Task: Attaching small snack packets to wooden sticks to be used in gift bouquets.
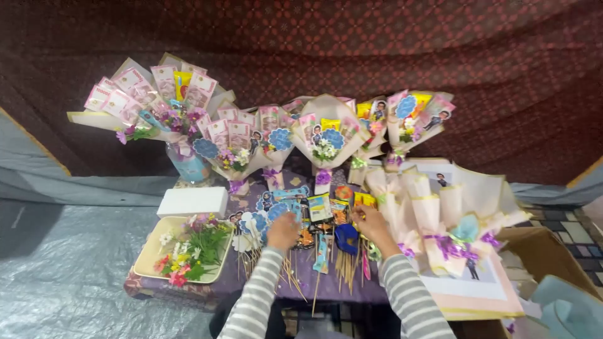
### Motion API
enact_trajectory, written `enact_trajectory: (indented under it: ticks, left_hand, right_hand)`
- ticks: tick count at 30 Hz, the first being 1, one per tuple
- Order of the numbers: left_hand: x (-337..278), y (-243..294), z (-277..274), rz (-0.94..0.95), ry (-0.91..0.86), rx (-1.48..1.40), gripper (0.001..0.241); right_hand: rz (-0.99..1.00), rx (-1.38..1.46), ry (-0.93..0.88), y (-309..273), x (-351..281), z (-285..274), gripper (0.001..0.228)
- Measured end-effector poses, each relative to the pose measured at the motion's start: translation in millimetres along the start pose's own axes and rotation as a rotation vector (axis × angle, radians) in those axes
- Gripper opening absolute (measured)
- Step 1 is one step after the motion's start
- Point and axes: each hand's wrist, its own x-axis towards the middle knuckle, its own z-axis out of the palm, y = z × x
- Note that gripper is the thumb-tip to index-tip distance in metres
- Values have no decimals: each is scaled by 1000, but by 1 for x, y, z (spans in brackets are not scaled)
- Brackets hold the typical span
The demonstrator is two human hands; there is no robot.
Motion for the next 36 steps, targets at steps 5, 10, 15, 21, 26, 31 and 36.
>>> enact_trajectory:
  ticks: [5, 10, 15, 21, 26, 31, 36]
  left_hand:
    - [-34, 2, 82, 20, -232, 256, 32]
    - [-69, 13, 80, -5, -402, 413, 61]
    - [-80, 27, 69, -3, -315, 448, 66]
    - [-82, 33, 70, 217, -169, 310, 84]
    - [-109, 78, 4, 112, -237, 282, 74]
    - [-54, 30, 50, 126, -173, 237, 51]
    - [-41, 28, 37, 154, -174, 212, 33]
  right_hand:
    - [50, 34, -8, 22, -38, -5, 24]
    - [80, -23, -97, 9, -61, -15, 27]
    - [45, -164, -95, 24, -59, -16, 28]
    - [63, -221, -108, 23, -58, -22, 28]
    - [59, -263, -147, 18, -55, -17, 28]
    - [63, -294, -202, 35, -40, -8, 27]
    - [88, -361, -180, 61, -18, -2, 21]
